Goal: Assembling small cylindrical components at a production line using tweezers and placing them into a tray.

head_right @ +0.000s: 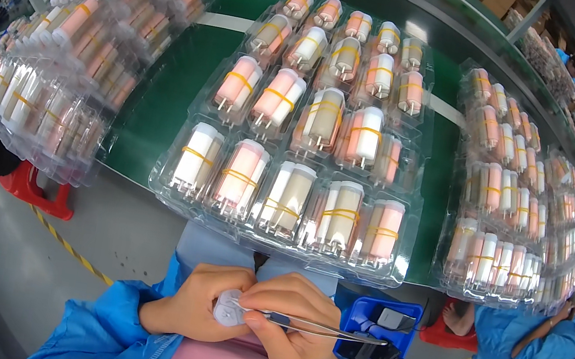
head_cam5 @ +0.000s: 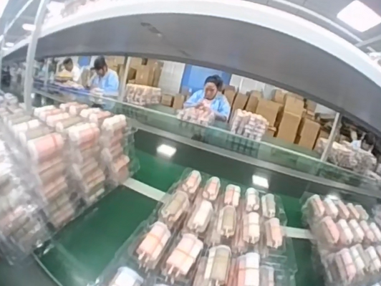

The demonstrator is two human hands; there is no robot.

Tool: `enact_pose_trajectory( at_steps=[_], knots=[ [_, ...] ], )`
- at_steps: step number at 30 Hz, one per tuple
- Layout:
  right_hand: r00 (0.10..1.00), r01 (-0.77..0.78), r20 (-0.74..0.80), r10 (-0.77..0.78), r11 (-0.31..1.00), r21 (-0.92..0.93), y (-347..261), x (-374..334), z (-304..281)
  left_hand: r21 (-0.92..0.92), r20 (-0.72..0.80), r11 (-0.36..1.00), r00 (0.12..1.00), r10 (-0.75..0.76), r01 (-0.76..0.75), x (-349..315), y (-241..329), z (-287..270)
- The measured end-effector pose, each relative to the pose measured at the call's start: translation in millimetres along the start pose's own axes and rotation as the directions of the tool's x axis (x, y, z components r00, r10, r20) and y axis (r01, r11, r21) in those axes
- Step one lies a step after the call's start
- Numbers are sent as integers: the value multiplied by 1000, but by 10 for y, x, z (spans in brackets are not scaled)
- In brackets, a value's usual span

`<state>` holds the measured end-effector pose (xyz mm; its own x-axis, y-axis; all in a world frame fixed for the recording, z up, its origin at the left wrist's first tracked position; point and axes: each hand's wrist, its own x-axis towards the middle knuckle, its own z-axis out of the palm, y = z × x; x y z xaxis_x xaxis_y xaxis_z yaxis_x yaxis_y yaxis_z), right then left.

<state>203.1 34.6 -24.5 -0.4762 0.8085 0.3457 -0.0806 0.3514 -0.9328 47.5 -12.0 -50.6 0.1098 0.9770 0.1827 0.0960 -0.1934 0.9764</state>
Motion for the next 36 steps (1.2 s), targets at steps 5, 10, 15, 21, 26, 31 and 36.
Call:
enact_pose_trajectory(
  at_steps=[5,10,15,21,26,31,36],
  knots=[
    [1000,-9,5,9,1000,-5,3,4,-1,19,13,1000,1000,23,-23,12,-5,-3],
    [1000,-4,-21,4,1000,17,30,-5,17,4,6,999,999,33,-33,10,-22,-13],
    [1000,14,-18,-14,1000,8,37,2,19,15,0,999,999,52,-52,18,-20,-16],
    [1000,18,-20,-18,1000,7,56,-8,20,19,5,998,999,53,-53,20,-24,-14],
    [1000,21,-17,-21,1000,2,51,3,23,32,13,998,999,44,-44,18,-28,-23],
    [999,28,-16,-28,1000,-9,56,0,27,25,13,998,998,54,-54,21,-29,-25],
    [999,16,-48,-16,1000,13,67,-30,46,19,22,998,998,54,-55,16,-35,-27]
  ],
)
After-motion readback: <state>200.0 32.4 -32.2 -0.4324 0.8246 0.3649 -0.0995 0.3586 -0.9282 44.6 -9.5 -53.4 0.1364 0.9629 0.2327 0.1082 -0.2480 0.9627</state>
